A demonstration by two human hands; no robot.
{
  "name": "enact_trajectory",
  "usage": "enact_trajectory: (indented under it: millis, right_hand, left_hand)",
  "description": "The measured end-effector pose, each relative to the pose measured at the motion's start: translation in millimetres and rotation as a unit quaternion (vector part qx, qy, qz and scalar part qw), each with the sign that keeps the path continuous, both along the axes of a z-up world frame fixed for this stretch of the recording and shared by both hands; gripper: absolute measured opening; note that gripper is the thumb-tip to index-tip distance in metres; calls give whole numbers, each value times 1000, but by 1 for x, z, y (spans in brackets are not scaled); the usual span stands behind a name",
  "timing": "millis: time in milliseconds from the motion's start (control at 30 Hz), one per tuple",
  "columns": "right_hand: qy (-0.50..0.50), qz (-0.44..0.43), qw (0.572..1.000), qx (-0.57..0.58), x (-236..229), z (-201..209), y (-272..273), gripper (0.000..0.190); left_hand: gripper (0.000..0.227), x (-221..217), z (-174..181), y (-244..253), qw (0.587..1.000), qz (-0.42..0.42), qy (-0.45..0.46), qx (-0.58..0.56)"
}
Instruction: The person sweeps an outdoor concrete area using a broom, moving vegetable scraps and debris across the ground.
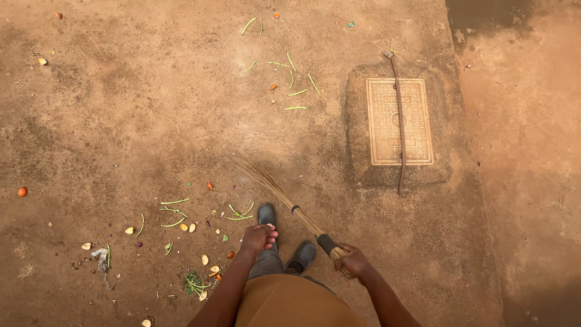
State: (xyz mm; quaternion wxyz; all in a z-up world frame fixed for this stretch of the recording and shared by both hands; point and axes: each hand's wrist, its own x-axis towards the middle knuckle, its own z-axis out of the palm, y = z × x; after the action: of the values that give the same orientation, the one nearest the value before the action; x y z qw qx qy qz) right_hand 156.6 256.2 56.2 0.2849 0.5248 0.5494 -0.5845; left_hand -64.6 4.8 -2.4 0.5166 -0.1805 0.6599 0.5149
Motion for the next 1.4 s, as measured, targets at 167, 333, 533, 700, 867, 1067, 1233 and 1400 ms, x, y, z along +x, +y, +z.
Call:
enact_trajectory:
  millis: [167, 333, 533, 700, 867, 1067, 1233, 1400]
  right_hand:
    - [12, -87, 996, 4, -16, 3, 12, 93]
    - [40, -279, 959, 16, -79, -29, 11, 75]
    - [54, -377, 922, -66, -181, -73, 29, 29]
    - [-23, -91, 994, 62, -231, -11, 31, 73]
    - [52, 84, 991, 92, -231, 44, 52, 93]
    - [74, -143, 980, 117, -206, 25, 77, 92]
    - [56, -326, 939, 92, -227, -42, 124, 89]
    - [-25, -200, 975, 94, -246, -53, 173, 88]
  left_hand:
    - [24, -54, 3, 6, 1000, 10, 5, 20]
    - [24, -101, 16, -17, 997, 78, 13, 27]
    - [24, -127, 3, -47, 995, 100, 5, -2]
    - [24, -147, -9, -40, 996, 91, -13, -20]
    - [23, -172, -2, 7, 998, 51, -21, -10]
    - [23, -187, -4, 55, 999, 27, -12, 19]
    - [21, -194, -8, 81, 998, 52, -28, -8]
    - [24, -215, -1, 111, 996, 90, -24, -16]
